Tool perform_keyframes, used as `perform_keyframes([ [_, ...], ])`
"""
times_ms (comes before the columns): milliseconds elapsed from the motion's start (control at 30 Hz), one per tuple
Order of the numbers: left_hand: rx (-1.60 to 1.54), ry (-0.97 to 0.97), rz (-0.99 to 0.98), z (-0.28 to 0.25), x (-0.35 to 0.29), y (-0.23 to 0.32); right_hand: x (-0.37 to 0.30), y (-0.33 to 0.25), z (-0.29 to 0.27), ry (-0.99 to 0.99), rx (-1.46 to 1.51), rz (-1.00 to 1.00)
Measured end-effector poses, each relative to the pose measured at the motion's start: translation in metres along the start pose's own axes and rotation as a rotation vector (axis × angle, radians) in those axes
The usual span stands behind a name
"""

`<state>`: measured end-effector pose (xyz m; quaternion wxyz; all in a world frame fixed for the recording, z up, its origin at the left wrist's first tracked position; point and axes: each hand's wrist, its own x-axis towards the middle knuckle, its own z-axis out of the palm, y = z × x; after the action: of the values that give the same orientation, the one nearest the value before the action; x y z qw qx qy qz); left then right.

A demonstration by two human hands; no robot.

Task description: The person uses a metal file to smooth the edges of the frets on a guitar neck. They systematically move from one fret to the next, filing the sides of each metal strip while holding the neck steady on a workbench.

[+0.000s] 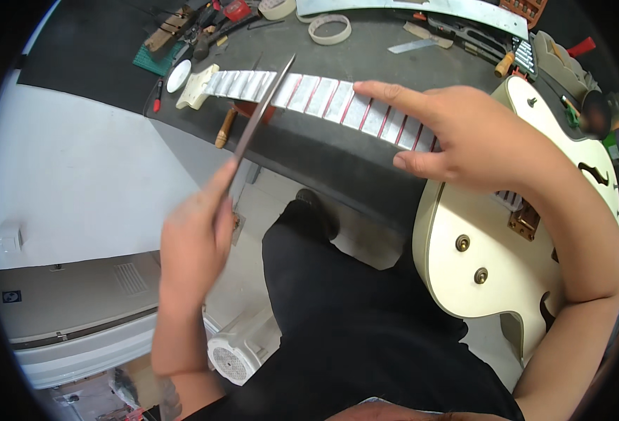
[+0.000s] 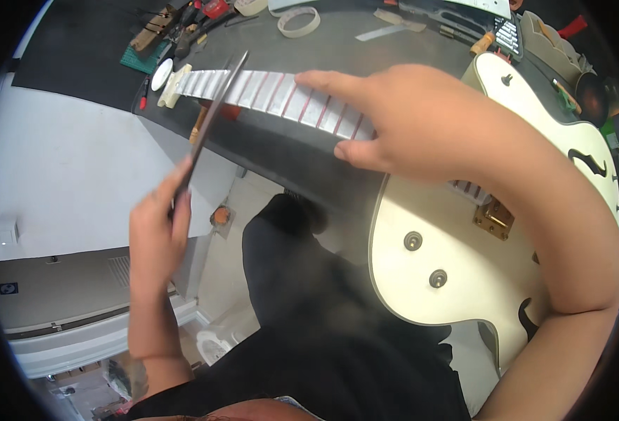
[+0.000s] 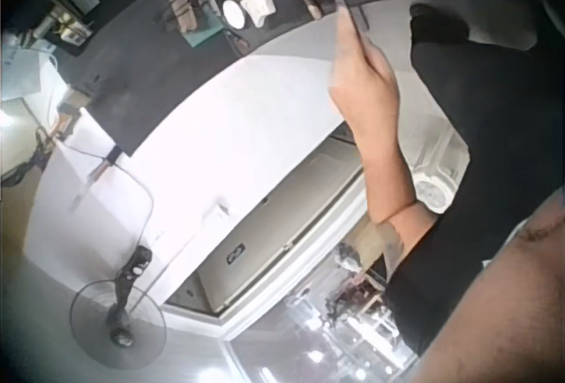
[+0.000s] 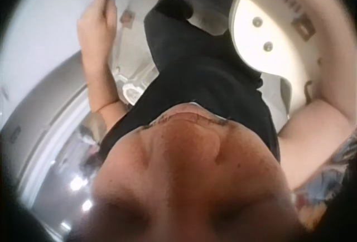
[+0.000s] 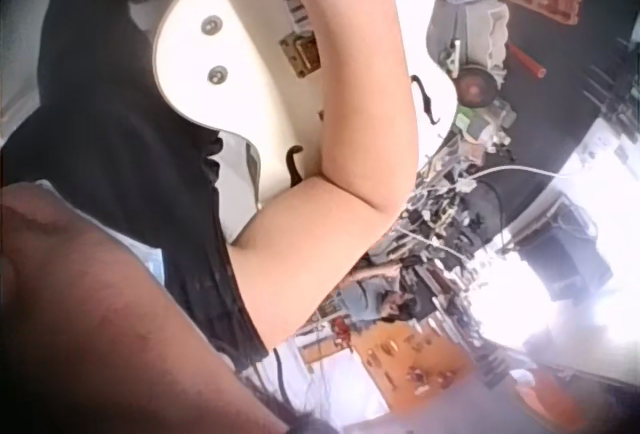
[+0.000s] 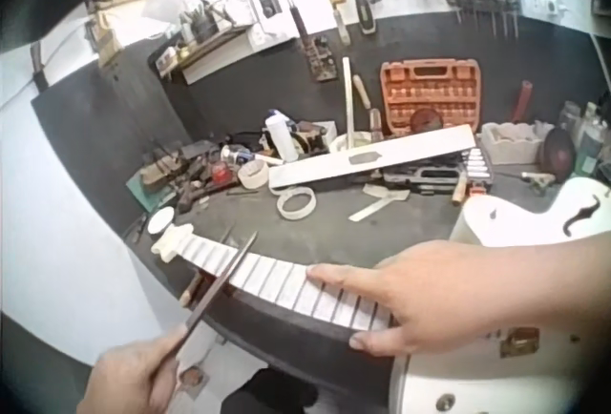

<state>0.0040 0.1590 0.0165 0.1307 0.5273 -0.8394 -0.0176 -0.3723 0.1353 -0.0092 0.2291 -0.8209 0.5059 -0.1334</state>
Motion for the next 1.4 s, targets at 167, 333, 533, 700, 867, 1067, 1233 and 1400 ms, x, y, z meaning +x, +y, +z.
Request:
perform_keyframes([
  [167, -0.020, 0.028, 0.107, 0.029, 0.096, 0.006, 0.003, -0.008, 0.000, 0.026, 0.024, 0.034],
  [333, -0.075, 0.010, -0.030, 0.020, -0.009, -0.012, 0.003, -0.004, 0.003, -0.002, 0.042, 0.057],
  [533, -0.100, -0.003, -0.085, 0.007, 0.009, 0.001, 0.001, -0.002, 0.007, 0.069, -0.020, -0.018],
  [700, -0.106, -0.128, -0.171, 0.013, 0.094, 0.021, 0.005, -0.016, -0.006, -0.031, 0.098, 0.083],
  [867, -0.039, 0.000, -0.056, 0.013, -0.039, -0.008, -0.002, -0.004, 0.005, 0.021, 0.054, 0.060],
  [1067, -0.110, -0.052, -0.117, 0.008, 0.029, 0.004, 0.001, -0.004, 0.008, 0.068, -0.013, 0.024],
  [1233, -0.152, -0.015, 0.049, 0.021, 0.084, -0.002, 0.005, -0.012, 0.004, 0.028, 0.098, 0.017],
  [1400, -0.042, 0.055, 0.009, 0.018, -0.060, -0.031, 0.003, -0.008, 0.005, 0.022, 0.025, 0.077],
])
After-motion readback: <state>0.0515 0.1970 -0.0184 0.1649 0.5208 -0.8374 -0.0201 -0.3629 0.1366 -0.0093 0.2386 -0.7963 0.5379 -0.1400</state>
